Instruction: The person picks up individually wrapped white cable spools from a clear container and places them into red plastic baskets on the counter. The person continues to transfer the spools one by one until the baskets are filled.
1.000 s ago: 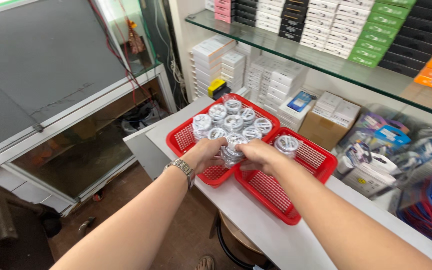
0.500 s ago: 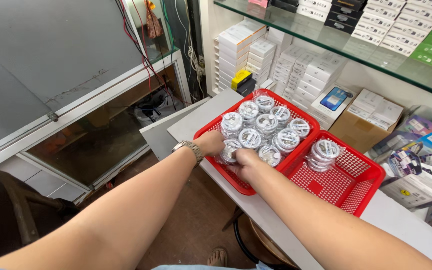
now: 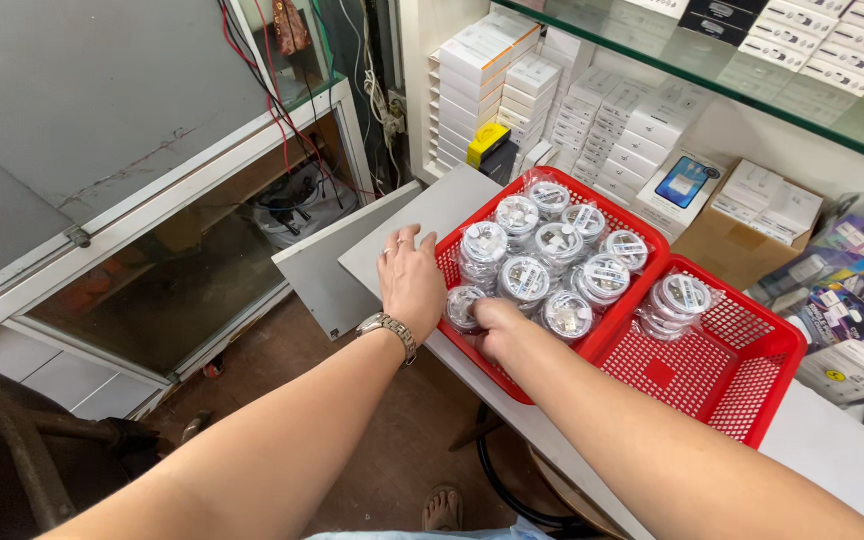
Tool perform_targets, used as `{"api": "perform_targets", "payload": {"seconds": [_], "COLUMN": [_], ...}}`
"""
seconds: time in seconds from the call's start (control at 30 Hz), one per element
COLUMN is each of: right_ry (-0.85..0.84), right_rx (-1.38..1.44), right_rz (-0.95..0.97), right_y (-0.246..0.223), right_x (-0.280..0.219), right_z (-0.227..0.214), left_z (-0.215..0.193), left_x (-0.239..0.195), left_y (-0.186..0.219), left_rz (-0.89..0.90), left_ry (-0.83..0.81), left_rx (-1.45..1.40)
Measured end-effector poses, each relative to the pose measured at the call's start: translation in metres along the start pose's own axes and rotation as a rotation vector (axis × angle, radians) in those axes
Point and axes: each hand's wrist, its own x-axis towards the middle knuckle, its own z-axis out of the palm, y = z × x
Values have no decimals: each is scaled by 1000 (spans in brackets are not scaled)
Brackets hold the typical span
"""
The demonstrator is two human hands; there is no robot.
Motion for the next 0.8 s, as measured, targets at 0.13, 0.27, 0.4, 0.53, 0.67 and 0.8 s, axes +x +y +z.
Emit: {"api": "perform_targets", "payload": {"seconds": [0.13,0.27,0.4,0.53,0.67,0.8], "right_ry": [-1,-19,-69,-145,-323,-245], "right_rx": [-9,-160,-153,-393,-269,-181], "right_rz": [-8,64,145,86,53,23], "right_y": [0,-9,-25,-40,-58,-82], "right_x": [13,10,-13,-44,-89,-141], "right_z": [14,20,15,-6,-47,-94], "left_z": [4,7,0,-17,-38,-39], "left_x": [0,-4,-2,-15,-27,-26], "left_y": [-10,-16,-7,38,94,151], "left_rz": [-421,-414,-373,-166,-274,-339], "left_ry": [-520,-497,-608,-156,-241,-330], "left_rx": [-213,-262,-141,-106,-366,-568]}}
